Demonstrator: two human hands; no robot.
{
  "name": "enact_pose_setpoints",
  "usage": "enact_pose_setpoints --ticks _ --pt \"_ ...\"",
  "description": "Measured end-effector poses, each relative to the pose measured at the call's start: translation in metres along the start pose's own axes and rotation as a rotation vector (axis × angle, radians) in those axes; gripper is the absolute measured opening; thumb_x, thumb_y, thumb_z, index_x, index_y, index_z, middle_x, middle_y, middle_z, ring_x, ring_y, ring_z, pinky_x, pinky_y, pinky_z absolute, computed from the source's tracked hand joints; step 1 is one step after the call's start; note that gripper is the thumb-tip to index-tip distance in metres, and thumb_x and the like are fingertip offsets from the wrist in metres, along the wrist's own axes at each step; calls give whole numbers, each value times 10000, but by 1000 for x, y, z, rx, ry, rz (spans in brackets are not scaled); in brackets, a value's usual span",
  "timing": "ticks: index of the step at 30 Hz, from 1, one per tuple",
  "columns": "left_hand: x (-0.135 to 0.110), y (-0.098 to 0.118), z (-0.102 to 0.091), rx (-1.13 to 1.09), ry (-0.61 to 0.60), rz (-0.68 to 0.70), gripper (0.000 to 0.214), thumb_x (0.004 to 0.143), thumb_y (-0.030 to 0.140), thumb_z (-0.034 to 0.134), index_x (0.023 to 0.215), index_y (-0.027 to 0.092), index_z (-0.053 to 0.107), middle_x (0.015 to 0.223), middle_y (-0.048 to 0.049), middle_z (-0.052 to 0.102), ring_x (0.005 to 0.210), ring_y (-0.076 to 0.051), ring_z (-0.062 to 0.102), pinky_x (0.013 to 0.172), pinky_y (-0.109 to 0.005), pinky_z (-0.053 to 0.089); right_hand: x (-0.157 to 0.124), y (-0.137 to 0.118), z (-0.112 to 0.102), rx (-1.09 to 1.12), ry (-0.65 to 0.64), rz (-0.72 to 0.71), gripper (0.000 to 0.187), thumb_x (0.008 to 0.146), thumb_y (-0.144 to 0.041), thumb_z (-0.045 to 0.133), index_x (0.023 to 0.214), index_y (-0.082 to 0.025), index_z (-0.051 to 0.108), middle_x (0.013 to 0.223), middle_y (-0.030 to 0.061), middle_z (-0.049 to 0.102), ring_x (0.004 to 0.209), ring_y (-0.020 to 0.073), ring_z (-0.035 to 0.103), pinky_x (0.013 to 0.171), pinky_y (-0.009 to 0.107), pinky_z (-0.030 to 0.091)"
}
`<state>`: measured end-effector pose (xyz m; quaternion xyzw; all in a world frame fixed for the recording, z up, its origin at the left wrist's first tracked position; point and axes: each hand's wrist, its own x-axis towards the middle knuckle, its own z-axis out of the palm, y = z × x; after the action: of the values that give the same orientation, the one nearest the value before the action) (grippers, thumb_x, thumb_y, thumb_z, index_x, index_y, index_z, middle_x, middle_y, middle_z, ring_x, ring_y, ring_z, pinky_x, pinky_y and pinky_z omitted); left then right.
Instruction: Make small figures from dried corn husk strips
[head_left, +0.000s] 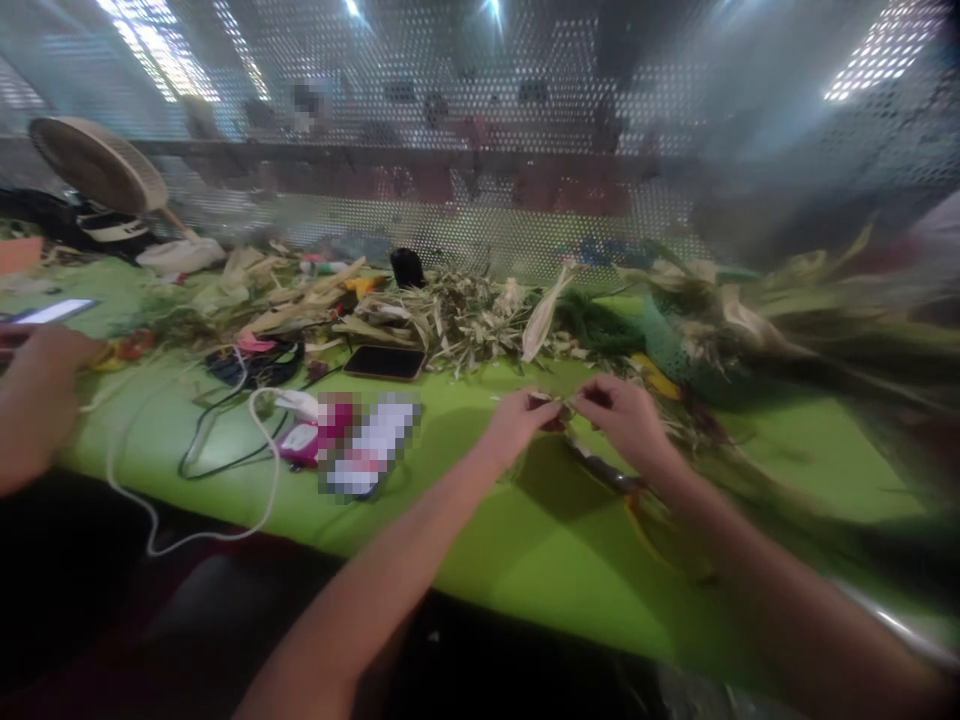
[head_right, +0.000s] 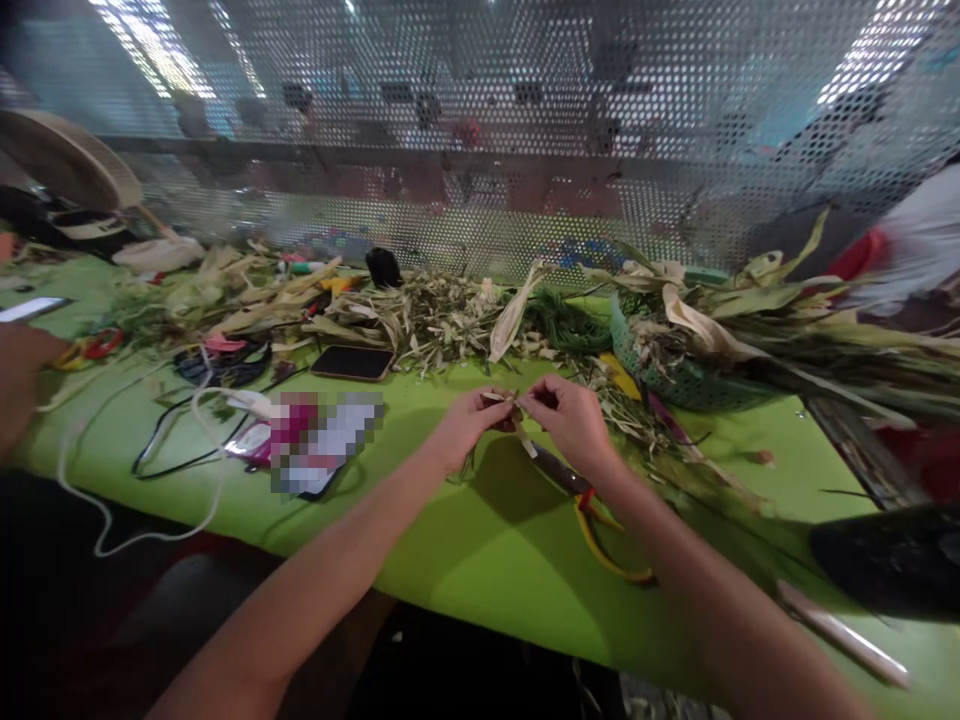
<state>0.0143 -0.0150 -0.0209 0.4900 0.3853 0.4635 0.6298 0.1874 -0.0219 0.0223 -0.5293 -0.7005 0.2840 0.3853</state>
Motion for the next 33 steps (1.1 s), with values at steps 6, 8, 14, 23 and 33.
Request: enact_pose_setpoints --ticks 6,8,14,23,33 --pt "-1 -3 -8 1 48 33 282 767 384 732 846 121 666 777 -58 673 712 -137 625 791 -344 502 1 0 -11 -166 -81 -53 244 838 -414 638 931 -198 700 711 15 681 599 148 573 542 251 402" --pt "0 -3 -9 -17 44 25 297 758 397 740 846 123 665 781 -58 675 713 -136 628 790 -342 501 0 1 -12 -204 -73 -72 232 847 -404 627 927 -203 709 718 20 690 593 148 575 540 254 398" --pt "0 -3 -4 -108 77 -26 332 712 388 783 872 122 667 822 -55 676 722 -125 631 780 -320 499 -5 -2 1 -107 -87 -72 234 820 -394 663 946 -204 717 785 34 729 638 164 626 574 260 453" --pt "-3 -5 -4 -107 67 -16 351 696 387 795 894 129 662 824 -59 687 739 -140 646 788 -333 509 -8 -6 8 -22 -5 10 121 803 -301 646 821 -201 713 748 45 734 615 173 639 580 287 494" --pt "-7 0 1 -74 75 -7 327 728 402 765 884 137 654 804 -54 682 733 -144 640 796 -343 501 -11 -3 14 -91 47 -18 142 834 -323 626 836 -195 687 777 51 733 666 184 650 594 282 478"
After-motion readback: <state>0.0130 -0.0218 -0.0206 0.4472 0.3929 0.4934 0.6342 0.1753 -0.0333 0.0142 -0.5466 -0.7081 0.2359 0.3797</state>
